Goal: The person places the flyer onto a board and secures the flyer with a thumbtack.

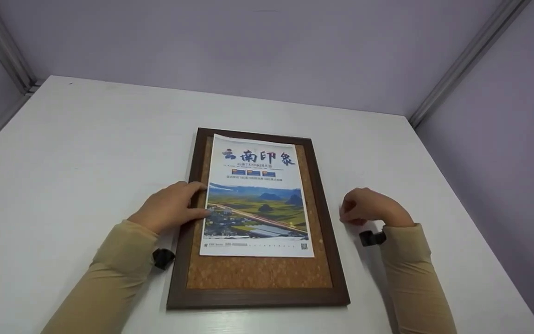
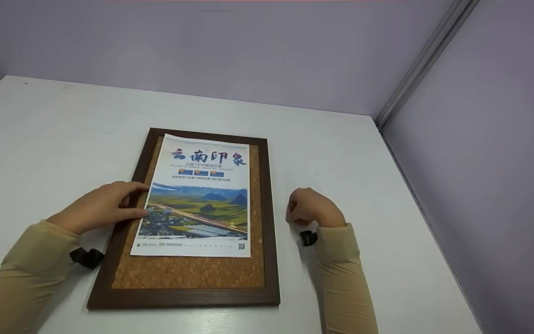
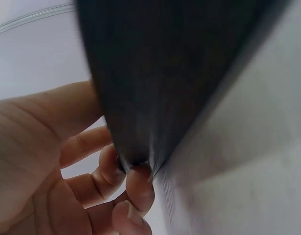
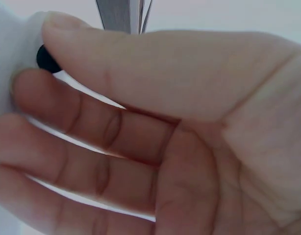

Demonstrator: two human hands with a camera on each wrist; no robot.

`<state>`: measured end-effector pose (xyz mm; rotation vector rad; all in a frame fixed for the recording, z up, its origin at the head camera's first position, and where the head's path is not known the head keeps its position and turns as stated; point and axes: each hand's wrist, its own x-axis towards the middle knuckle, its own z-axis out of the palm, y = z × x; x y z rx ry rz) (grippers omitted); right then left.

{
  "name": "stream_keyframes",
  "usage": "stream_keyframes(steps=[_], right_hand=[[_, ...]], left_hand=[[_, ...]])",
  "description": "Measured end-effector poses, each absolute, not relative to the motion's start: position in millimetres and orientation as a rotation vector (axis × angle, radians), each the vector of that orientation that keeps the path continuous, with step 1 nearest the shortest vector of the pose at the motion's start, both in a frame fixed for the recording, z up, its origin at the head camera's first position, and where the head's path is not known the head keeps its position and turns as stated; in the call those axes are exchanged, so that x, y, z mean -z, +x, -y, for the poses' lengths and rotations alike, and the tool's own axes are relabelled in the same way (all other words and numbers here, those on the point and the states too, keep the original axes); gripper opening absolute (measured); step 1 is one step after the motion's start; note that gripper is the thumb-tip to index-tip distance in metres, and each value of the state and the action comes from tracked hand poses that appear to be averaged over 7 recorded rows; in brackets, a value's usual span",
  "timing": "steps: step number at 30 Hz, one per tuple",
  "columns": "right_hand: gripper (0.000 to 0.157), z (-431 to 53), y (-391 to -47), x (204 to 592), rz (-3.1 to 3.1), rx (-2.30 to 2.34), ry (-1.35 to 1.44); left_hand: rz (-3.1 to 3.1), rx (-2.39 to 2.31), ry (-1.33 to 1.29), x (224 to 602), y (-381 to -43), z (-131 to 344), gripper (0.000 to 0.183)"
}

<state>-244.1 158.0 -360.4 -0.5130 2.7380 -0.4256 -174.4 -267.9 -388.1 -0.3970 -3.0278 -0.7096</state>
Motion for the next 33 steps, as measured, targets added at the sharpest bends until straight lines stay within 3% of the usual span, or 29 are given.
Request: stream_keyframes(steps=[33], right_hand=[[0.010,-153.8,-240.4,351.8,-2.980,0.704,-0.613]], left_hand=[[3.021,0.705,-0.415,388.8,-174.0,269.6,0.070]])
